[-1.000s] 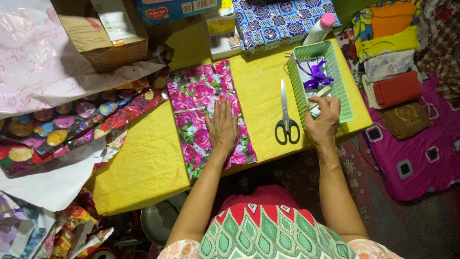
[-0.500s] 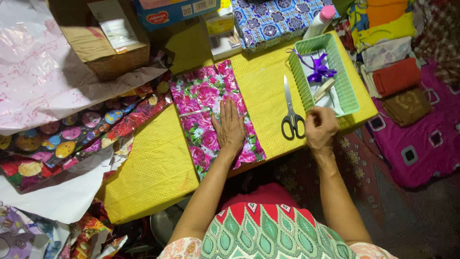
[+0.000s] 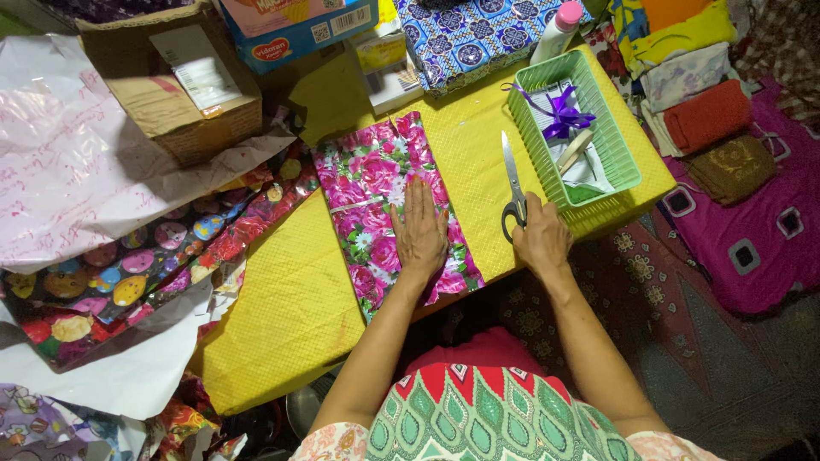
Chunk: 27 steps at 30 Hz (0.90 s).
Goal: The person wraps a rectangular box with floral-patterned wrapping paper on a yellow table. They fold the paper edges, secure them with clear tape, and trim excess paper using scissors. The wrapped gift is placed on the table.
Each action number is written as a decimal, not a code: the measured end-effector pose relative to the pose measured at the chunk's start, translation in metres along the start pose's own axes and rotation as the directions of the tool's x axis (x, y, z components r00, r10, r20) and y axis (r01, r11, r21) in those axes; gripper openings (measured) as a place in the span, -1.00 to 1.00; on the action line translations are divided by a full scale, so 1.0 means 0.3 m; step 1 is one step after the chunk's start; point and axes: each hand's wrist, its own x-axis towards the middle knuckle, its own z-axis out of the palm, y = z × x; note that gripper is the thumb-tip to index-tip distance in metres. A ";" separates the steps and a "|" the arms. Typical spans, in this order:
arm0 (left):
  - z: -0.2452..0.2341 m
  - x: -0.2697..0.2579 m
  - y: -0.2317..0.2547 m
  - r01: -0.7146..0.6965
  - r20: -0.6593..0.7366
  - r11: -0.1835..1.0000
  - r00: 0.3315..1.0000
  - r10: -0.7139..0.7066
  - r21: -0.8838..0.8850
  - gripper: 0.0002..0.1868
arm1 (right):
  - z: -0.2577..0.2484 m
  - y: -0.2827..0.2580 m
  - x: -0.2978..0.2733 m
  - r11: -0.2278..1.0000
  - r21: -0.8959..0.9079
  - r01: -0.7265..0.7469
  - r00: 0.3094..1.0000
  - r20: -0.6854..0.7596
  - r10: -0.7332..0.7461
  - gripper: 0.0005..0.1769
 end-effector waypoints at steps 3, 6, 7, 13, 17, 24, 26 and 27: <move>-0.016 -0.004 0.007 -0.001 -0.029 0.999 1.000 0.000 -0.037 -0.27 | -0.010 -0.012 0.014 0.998 0.068 0.006 1.000 -0.015 -0.005 -0.21; -0.038 0.001 0.013 -0.008 -0.064 0.998 0.998 0.004 -0.064 -0.27 | -0.033 -0.027 0.025 0.958 0.251 -0.141 0.988 0.096 0.120 -0.20; -0.046 0.002 0.012 -0.022 -0.078 0.997 0.997 0.017 -0.075 -0.28 | -0.047 -0.023 0.030 0.899 0.343 -0.272 0.955 0.209 0.209 -0.20; -0.082 0.016 0.021 -0.113 -0.186 0.979 0.979 0.081 -0.170 -0.43 | -0.097 -0.017 -0.017 0.245 0.897 -0.368 0.917 0.393 -0.065 -0.20; -0.064 0.021 0.063 -0.164 -0.283 0.894 0.958 0.044 -0.417 -0.60 | -0.131 -0.003 -0.079 -0.061 0.947 -0.316 0.925 0.294 -0.240 -0.14; 0.003 0.128 0.257 0.060 0.051 0.472 0.998 -0.032 -0.880 -0.76 | -0.319 0.215 -0.044 0.130 0.968 -0.216 0.967 0.231 -0.110 -0.25; 0.009 0.191 0.299 0.071 0.047 0.349 0.996 -0.078 -0.935 -0.77 | -0.331 0.251 -0.016 0.187 0.957 -0.221 0.954 0.252 -0.163 -0.29; 0.007 0.213 0.316 0.037 -0.007 0.357 0.992 -0.123 -0.933 -0.78 | -0.317 0.243 -0.003 0.286 0.943 -0.168 0.954 0.229 -0.195 -0.30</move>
